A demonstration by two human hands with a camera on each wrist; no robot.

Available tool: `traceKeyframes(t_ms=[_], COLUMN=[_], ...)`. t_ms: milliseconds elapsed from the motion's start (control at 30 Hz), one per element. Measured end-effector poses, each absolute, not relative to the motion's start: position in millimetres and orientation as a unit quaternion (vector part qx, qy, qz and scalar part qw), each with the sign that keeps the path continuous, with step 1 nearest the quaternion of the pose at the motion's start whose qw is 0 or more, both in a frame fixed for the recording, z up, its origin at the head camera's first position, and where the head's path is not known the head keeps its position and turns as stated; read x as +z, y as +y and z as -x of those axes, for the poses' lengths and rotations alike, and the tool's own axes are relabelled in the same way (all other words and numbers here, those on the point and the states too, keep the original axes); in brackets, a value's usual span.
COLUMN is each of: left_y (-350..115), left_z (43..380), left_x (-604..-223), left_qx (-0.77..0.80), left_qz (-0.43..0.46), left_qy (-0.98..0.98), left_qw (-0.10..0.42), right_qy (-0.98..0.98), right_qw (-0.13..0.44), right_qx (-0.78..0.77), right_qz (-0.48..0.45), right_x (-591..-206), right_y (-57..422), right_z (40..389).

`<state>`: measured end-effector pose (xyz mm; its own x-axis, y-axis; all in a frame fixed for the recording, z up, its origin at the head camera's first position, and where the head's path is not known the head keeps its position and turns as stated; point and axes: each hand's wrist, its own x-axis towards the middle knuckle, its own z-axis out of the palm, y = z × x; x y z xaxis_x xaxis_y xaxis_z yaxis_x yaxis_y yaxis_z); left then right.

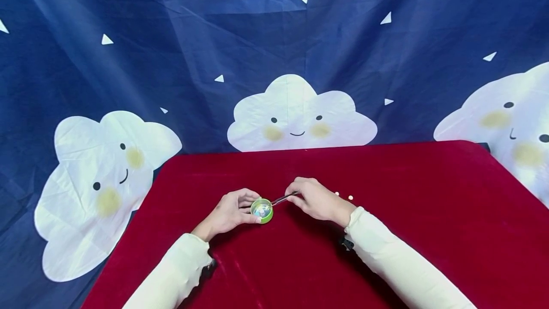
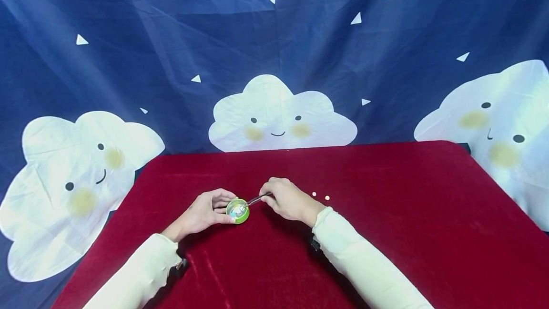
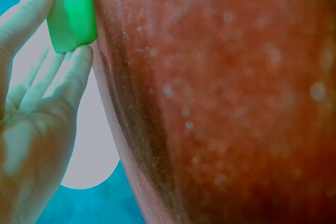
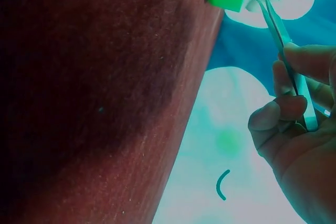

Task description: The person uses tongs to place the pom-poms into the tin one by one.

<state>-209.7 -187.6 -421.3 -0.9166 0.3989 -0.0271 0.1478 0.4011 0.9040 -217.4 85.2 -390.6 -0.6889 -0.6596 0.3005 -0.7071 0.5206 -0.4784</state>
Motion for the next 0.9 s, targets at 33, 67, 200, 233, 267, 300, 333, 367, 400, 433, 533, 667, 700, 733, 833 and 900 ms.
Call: traceKeyframes(t_ms=[33,67,200,233,267,300,333,367,400,433,533,667,700,733,833,900], left_y=[-187.5,-187.5,-187.5,-187.7,-188.0,-188.3,-188.5,-188.7,-188.9,-189.2,-188.9,-188.8,-189.0,-189.0,-189.4,-189.6], left_z=[209.6,209.7,210.0,210.1,210.2,210.2,210.1,210.1,210.0,210.0,209.7,209.8,209.9,209.9,209.9,209.8], left_x=[-421.2,-421.5,-421.4,-421.6,-421.7,-421.7,-421.8,-421.9,-422.0,-422.0,-421.9,-421.8,-421.8,-421.7,-421.1,-420.8], left_qx=[0.522,0.522,0.521,0.520,0.520,0.520,0.519,0.520,0.519,0.519,0.518,0.519,0.520,0.521,0.524,0.524], left_qz=[-0.165,-0.165,-0.166,-0.167,-0.168,-0.170,-0.172,-0.170,-0.173,-0.175,-0.175,-0.175,-0.176,-0.176,-0.176,-0.176], left_qy=[0.828,0.828,0.828,0.829,0.828,0.828,0.829,0.828,0.828,0.829,0.829,0.828,0.827,0.826,0.825,0.825], left_qw=[0.121,0.121,0.122,0.122,0.122,0.121,0.120,0.120,0.120,0.118,0.116,0.118,0.119,0.120,0.121,0.121], right_qy=[-0.872,-0.873,-0.875,-0.876,-0.876,-0.877,-0.877,-0.877,-0.878,-0.879,-0.883,-0.887,-0.887,-0.887,-0.888,-0.888], right_qw=[0.037,0.033,0.024,0.025,0.026,0.027,0.028,0.030,0.029,0.028,0.021,0.012,0.012,0.012,0.016,0.021], right_qx=[0.290,0.287,0.276,0.274,0.273,0.272,0.271,0.269,0.268,0.267,0.265,0.268,0.269,0.270,0.271,0.270], right_qz=[-0.392,-0.393,-0.396,-0.396,-0.397,-0.395,-0.396,-0.397,-0.396,-0.393,-0.386,-0.377,-0.375,-0.374,-0.371,-0.371], right_x=[-391.4,-392.5,-395.4,-395.6,-395.5,-395.3,-395.2,-395.1,-394.9,-394.1,-391.5,-386.9,-386.0,-385.2,-383.4,-382.7], right_y=[85.1,85.3,86.7,87.3,87.9,88.4,89.0,89.6,90.3,91.1,93.8,98.8,100.3,102.0,107.6,111.8], right_z=[217.5,217.9,218.2,218.1,217.9,217.7,217.9,218.1,218.4,218.2,217.5,214.8,214.4,213.9,212.7,212.1])
